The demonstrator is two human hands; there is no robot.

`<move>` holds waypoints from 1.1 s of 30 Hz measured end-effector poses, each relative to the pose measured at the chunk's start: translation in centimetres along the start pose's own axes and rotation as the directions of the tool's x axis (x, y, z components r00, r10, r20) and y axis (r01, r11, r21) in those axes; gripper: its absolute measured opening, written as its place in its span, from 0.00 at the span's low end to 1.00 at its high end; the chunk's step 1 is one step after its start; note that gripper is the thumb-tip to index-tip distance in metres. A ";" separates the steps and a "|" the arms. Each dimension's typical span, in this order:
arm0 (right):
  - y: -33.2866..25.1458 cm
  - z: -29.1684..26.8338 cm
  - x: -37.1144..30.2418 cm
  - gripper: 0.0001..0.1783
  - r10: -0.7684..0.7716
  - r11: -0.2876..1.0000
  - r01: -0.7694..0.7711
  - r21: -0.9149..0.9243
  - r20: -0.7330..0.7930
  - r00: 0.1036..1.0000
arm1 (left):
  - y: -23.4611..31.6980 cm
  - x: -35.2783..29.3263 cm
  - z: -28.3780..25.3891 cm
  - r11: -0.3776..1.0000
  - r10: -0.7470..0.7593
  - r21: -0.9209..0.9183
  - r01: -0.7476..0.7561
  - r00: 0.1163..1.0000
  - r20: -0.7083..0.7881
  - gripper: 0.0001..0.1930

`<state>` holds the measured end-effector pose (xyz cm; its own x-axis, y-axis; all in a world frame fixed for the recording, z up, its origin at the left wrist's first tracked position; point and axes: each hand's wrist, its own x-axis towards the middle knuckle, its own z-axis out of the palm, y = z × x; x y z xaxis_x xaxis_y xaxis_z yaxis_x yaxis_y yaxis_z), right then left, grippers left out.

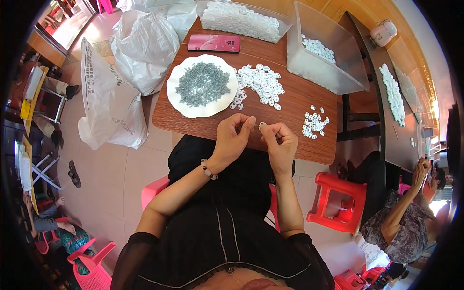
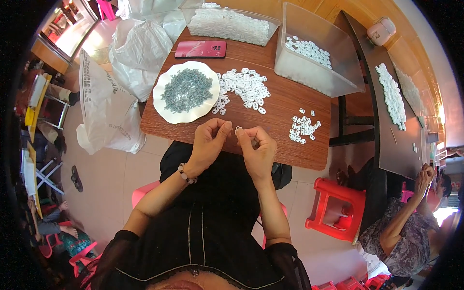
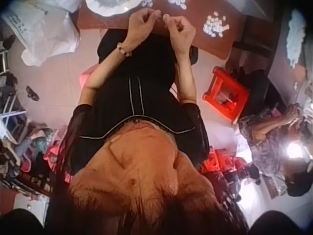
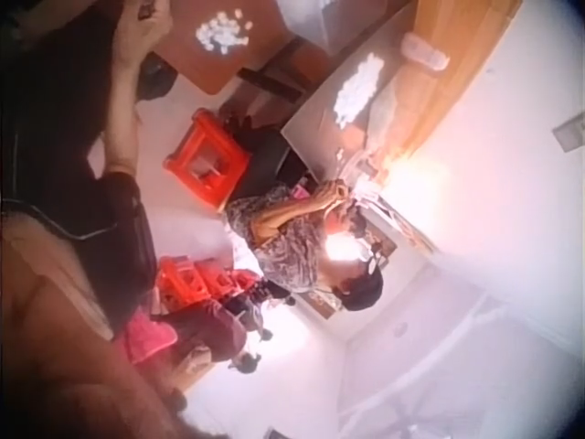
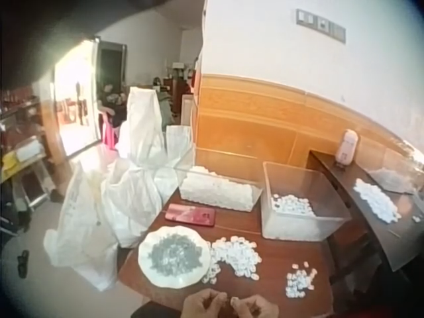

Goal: Assembling small plastic components by inserting tiny grey pieces into white circular parts on a work table.

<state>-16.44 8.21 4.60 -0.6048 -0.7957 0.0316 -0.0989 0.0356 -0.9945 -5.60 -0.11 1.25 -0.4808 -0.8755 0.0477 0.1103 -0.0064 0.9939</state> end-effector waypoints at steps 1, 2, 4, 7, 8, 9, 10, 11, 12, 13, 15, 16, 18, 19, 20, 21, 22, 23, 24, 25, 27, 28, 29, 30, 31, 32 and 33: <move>0.0 -0.1 0.0 0.08 0.004 1.000 -0.004 -0.013 -0.001 1.000 | 0.0 0.0 0.0 1.000 -0.016 -0.019 0.016 1.000 0.007 0.12; 0.1 -0.1 0.0 0.08 0.005 1.000 -0.005 -0.013 -0.001 1.000 | 0.1 0.0 0.0 1.000 -0.017 -0.019 0.017 1.000 0.008 0.12; 0.2 0.0 0.0 0.08 0.002 1.000 -0.002 -0.011 0.011 1.000 | 0.5 -0.1 0.1 0.998 -0.044 -0.042 0.044 0.999 0.016 0.12; 0.3 0.1 -0.1 0.09 0.006 1.000 -0.006 0.009 0.010 1.000 | 0.0 -0.1 0.1 0.997 -0.040 -0.060 0.041 0.999 0.026 0.12; 0.4 0.1 0.0 0.09 0.007 1.000 -0.008 0.009 0.010 1.000 | 0.1 -0.1 0.1 0.997 -0.041 -0.060 0.043 0.999 0.026 0.12; 0.5 0.3 0.0 0.09 -0.025 1.000 0.025 0.010 -0.003 1.000 | 0.1 -0.1 0.1 0.998 -0.039 -0.053 0.040 0.999 0.023 0.12; 0.7 0.3 0.0 0.09 -0.058 0.998 0.058 0.010 -0.016 0.998 | 0.2 -0.1 0.1 0.998 -0.037 -0.047 0.038 0.999 0.021 0.12; 0.9 0.4 0.1 0.09 -0.056 0.998 0.057 0.010 -0.015 0.998 | 0.1 -0.2 0.1 0.998 -0.039 -0.047 0.040 0.999 0.021 0.12; 1.0 0.4 0.1 0.10 -0.057 0.998 0.058 0.006 -0.013 0.998 | -0.1 -0.2 0.0 0.999 -0.033 -0.026 0.034 0.999 0.020 0.12; 1.1 0.4 0.1 0.10 -0.059 0.998 0.059 0.002 -0.010 0.998 | -0.2 -0.1 0.0 1.000 -0.028 -0.005 0.028 0.999 0.019 0.11; 1.2 0.4 0.1 0.10 -0.063 0.998 0.063 -0.010 -0.008 0.998 | -0.3 -0.1 0.1 1.000 -0.006 0.005 0.006 1.000 0.006 0.11; 1.2 0.4 0.1 0.10 -0.069 0.997 0.068 -0.022 -0.007 0.998 | -0.2 -0.1 0.1 1.000 0.016 0.014 -0.016 1.000 -0.006 0.11; 1.3 0.4 0.1 0.10 -0.076 0.996 0.075 -0.041 -0.007 0.997 | 0.0 -0.2 0.1 0.999 0.013 0.029 -0.013 1.000 -0.004 0.11; 1.4 0.4 0.0 0.10 -0.083 0.995 0.083 -0.058 -0.005 0.996 | 0.1 -0.2 0.0 0.999 0.010 0.045 -0.010 1.000 -0.004 0.11; 1.3 0.4 0.0 0.10 -0.082 0.995 0.082 -0.058 -0.004 0.997 | 0.1 -0.2 -0.1 0.999 0.009 0.046 -0.009 1.000 -0.005 0.11; 1.2 0.4 -0.1 0.09 -0.050 0.996 0.051 -0.076 0.009 0.999 | 0.1 -0.2 -0.1 0.998 0.009 0.066 -0.008 1.000 -0.009 0.11; 1.1 0.4 -0.1 0.09 -0.018 0.995 0.020 -0.096 0.019 1.000 | 0.1 -0.2 -0.1 0.996 0.009 0.085 -0.008 1.000 -0.012 0.11; 1.2 0.3 -0.2 0.09 -0.018 0.995 0.020 -0.097 0.018 1.000 | 0.0 -0.3 -0.1 0.996 0.009 0.085 -0.008 1.000 -0.012 0.11; 1.4 0.3 -0.2 0.09 -0.011 0.996 0.013 -0.087 0.021 1.000 | 0.0 -0.3 0.0 0.997 -0.001 0.082 0.002 1.000 -0.015 0.11; 1.5 0.3 -0.2 0.09 -0.004 0.997 0.006 -0.077 0.025 1.000 | -0.1 -0.3 0.0 0.997 -0.010 0.080 0.012 1.000 -0.018 0.11; 1.5 0.4 -0.1 0.09 -0.001 0.998 0.003 -0.056 0.029 1.000 | 0.0 -0.4 0.0 0.997 -0.026 0.076 0.027 0.999 -0.020 0.10; 1.4 0.5 -0.1 0.09 0.002 0.999 0.000 -0.036 0.034 0.999 | 0.1 -0.4 0.0 0.997 -0.041 0.071 0.042 0.999 -0.021 0.10; 1.5 0.4 0.0 0.09 0.001 0.999 0.000 -0.036 0.035 0.999 | 0.0 -0.4 0.0 0.997 -0.041 0.071 0.042 0.999 -0.022 0.10; 1.5 0.4 0.0 0.09 0.005 1.000 -0.004 -0.020 0.048 0.999 | -0.3 -0.3 0.0 0.997 -0.028 0.076 0.030 0.999 -0.019 0.10; 1.6 0.3 0.1 0.09 0.008 1.000 -0.007 -0.005 0.062 0.998 | -0.4 -0.3 0.0 0.997 -0.016 0.082 0.018 1.000 -0.016 0.10; 1.8 0.2 0.1 0.09 0.007 1.000 -0.007 -0.004 0.062 0.998 | -0.4 -0.3 0.0 0.997 -0.016 0.082 0.017 1.000 -0.016 0.10; 1.9 0.1 0.1 0.09 0.012 1.000 -0.012 -0.005 0.072 0.997 | -0.4 -0.3 0.0 0.997 -0.020 0.073 0.020 1.000 -0.008 0.11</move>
<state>-16.62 8.08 2.68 -0.5472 -0.8369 0.0122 -0.0957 0.0481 -0.9943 -5.53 0.13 0.86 -0.4762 -0.8789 0.0272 0.0363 0.0113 0.9993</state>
